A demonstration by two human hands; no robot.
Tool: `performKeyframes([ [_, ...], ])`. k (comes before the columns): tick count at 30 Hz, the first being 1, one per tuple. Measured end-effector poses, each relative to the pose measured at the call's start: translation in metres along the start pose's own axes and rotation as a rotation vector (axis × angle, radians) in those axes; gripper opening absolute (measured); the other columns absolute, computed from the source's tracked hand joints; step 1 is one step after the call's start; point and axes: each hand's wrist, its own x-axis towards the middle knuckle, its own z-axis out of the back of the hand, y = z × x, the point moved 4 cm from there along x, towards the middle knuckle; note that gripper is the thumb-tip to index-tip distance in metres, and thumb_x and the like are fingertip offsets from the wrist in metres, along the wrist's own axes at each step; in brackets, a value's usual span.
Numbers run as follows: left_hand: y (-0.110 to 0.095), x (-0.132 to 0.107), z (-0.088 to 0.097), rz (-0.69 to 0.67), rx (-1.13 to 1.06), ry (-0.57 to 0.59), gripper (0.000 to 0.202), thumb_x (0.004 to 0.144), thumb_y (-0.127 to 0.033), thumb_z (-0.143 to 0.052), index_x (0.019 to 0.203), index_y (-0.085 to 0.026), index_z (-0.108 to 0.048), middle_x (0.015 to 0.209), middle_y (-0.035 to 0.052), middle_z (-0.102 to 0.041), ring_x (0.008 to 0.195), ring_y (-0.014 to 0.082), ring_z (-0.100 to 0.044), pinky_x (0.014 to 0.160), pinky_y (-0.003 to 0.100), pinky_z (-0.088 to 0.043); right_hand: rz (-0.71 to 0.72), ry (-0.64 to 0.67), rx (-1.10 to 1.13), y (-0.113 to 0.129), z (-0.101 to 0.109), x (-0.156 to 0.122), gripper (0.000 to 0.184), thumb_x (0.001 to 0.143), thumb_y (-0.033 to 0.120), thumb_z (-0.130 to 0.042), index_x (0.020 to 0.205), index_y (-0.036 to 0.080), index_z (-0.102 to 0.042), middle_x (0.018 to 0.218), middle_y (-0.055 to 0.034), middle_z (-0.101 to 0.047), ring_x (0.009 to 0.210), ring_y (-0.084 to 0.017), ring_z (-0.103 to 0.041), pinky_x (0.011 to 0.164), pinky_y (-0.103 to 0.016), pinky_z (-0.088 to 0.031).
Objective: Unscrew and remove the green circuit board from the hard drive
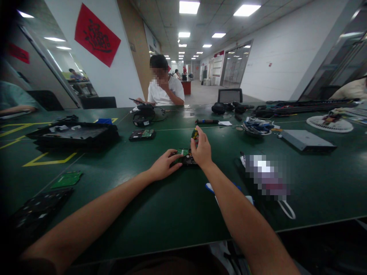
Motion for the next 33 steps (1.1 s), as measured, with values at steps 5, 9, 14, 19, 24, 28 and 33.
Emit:
performKeyframes([
  [5,0.002,0.000,-0.002,0.001,-0.005,-0.011,0.049,0.099,-0.052,-0.058,0.142,-0.027,-0.062,0.142,0.0141,-0.051,0.123,0.0300,-0.061,0.106,0.050,-0.054,0.002,-0.015,-0.018,0.002,0.001,0.000,0.058,0.099,0.034,-0.057,0.154,0.027,-0.039,0.127,-0.0136,-0.060,0.093,-0.023,-0.066,0.084,-0.045,-0.065],
  [9,0.002,0.000,-0.002,-0.008,-0.011,-0.016,0.049,0.100,-0.051,-0.058,0.142,-0.027,-0.062,0.140,0.0137,-0.051,0.122,0.0294,-0.061,0.106,0.050,-0.054,0.019,-0.012,0.012,0.003,-0.001,0.000,0.061,0.098,0.026,-0.054,0.156,0.025,-0.035,0.134,-0.0154,-0.057,0.096,-0.023,-0.067,0.085,-0.044,-0.065],
  [14,0.001,0.000,-0.001,-0.004,0.003,-0.008,0.049,0.100,-0.051,-0.058,0.142,-0.026,-0.061,0.141,0.0142,-0.051,0.122,0.0298,-0.061,0.106,0.050,-0.054,0.018,-0.015,0.010,0.003,-0.001,-0.001,0.061,0.097,0.031,-0.059,0.154,0.027,-0.038,0.127,-0.0126,-0.058,0.094,-0.022,-0.065,0.081,-0.042,-0.066],
  [19,0.000,0.000,0.000,0.000,0.009,-0.005,0.049,0.100,-0.052,-0.057,0.142,-0.027,-0.061,0.142,0.0138,-0.050,0.122,0.0301,-0.061,0.106,0.050,-0.054,0.030,0.001,0.008,0.006,-0.001,-0.001,0.067,0.095,0.024,-0.057,0.157,0.026,-0.033,0.131,-0.0139,-0.056,0.098,-0.023,-0.065,0.082,-0.042,-0.066],
  [24,0.001,0.000,-0.001,0.012,0.021,0.010,0.049,0.100,-0.052,-0.057,0.141,-0.026,-0.061,0.141,0.0141,-0.049,0.122,0.0301,-0.061,0.106,0.050,-0.054,0.033,0.016,0.009,0.009,-0.001,-0.001,0.064,0.096,0.026,-0.057,0.157,0.029,-0.035,0.126,-0.0123,-0.056,0.096,-0.023,-0.064,0.083,-0.045,-0.065],
  [28,0.003,0.001,-0.002,0.024,0.029,0.013,0.049,0.100,-0.053,-0.057,0.142,-0.028,-0.061,0.142,0.0134,-0.048,0.122,0.0300,-0.060,0.106,0.051,-0.054,0.027,0.016,-0.009,0.011,0.001,0.000,0.063,0.096,0.028,-0.058,0.156,0.031,-0.037,0.120,-0.0106,-0.056,0.091,-0.023,-0.062,0.082,-0.047,-0.065],
  [33,0.003,0.001,-0.002,0.014,0.038,0.020,0.050,0.100,-0.053,-0.056,0.142,-0.026,-0.059,0.141,0.0143,-0.048,0.122,0.0301,-0.060,0.105,0.051,-0.054,0.045,0.027,-0.002,0.011,0.000,0.001,0.065,0.096,0.024,-0.056,0.158,0.030,-0.035,0.126,-0.0122,-0.056,0.098,-0.024,-0.063,0.085,-0.046,-0.065],
])
